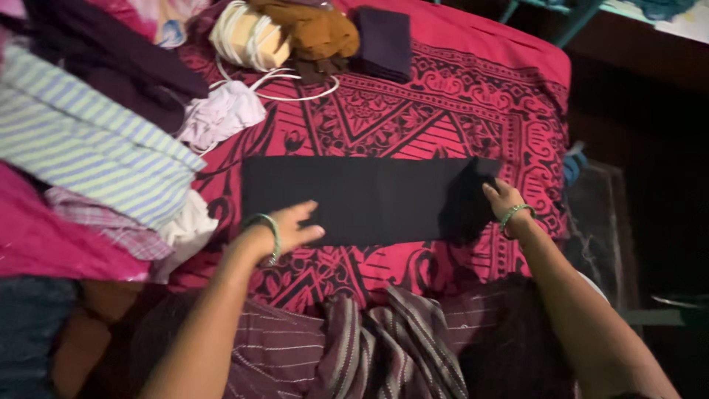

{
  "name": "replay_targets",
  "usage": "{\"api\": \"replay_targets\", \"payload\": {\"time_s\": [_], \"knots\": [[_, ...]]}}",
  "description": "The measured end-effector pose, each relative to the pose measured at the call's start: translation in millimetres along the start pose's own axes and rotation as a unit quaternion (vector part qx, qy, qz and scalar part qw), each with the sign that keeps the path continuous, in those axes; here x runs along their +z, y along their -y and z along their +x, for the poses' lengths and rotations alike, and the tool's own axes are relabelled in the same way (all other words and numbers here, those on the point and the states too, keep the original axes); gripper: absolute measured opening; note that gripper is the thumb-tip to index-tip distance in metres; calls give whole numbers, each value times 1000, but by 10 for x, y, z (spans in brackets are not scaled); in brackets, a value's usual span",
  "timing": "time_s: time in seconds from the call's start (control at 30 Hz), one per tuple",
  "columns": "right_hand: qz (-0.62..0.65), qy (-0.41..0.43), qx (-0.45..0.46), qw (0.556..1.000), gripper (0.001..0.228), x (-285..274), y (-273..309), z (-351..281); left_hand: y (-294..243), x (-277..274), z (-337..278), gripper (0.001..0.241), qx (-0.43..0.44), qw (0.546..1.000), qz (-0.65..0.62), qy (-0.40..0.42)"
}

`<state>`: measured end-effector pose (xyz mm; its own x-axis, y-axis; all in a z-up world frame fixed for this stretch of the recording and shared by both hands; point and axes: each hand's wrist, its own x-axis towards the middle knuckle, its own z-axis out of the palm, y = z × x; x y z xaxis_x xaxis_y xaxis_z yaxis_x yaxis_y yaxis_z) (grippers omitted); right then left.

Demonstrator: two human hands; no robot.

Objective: The person folds a black garment, then a light pink garment, and finally a white garment on a patterned bedsheet. Each item is smoothed, folded into a compact rectangle, and placed on the bed.

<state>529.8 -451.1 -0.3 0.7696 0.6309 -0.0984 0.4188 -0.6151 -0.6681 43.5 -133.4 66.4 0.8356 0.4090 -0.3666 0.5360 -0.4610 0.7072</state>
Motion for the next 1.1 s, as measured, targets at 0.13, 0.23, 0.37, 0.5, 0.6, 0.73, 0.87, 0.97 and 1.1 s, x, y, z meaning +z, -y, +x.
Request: {"api": "replay_targets", "payload": {"time_s": [0.13, 0.23, 0.37, 0.5, 0.6, 0.73, 0.87, 0.97, 1.1], "knots": [[115, 76, 73, 988, 56, 436, 603, 23, 597, -413, 21, 100, -221, 967, 30, -122], [129, 56, -57, 988, 59, 1099, 1253, -18, 926, -510, 290, 89, -281, 945, 25, -166], [274, 101, -35, 956, 63, 2270, 2223, -282, 1193, -424, 548, 88, -234, 936, -43, -259], [93, 116, -135, 980, 56, 3042, 3021, -765, 1270, -389, 567, 94, -222, 952, -81, -192], [45, 133, -169, 976, 58, 3273, 3431, -1094, 1200, -419, 547, 100, -203, 958, -122, -162], [-63, 182, -81, 978, 61, 3235, 3755, -1278, 1155, -466, 534, 98, -156, 967, -127, -156], [6, 253, -108, 961, 68, 3049, 3903, -1373, 1110, -433, 568, 79, -137, 969, -82, -187], [15, 293, -209, 933, 60, 2831, 3796, -1312, 1054, -459, 548, 69, -151, 957, -102, -227], [-5, 152, -217, 964, 36, 2324, 3021, -1021, 882, -470, 392, 76, -178, 953, -16, -244]]}}
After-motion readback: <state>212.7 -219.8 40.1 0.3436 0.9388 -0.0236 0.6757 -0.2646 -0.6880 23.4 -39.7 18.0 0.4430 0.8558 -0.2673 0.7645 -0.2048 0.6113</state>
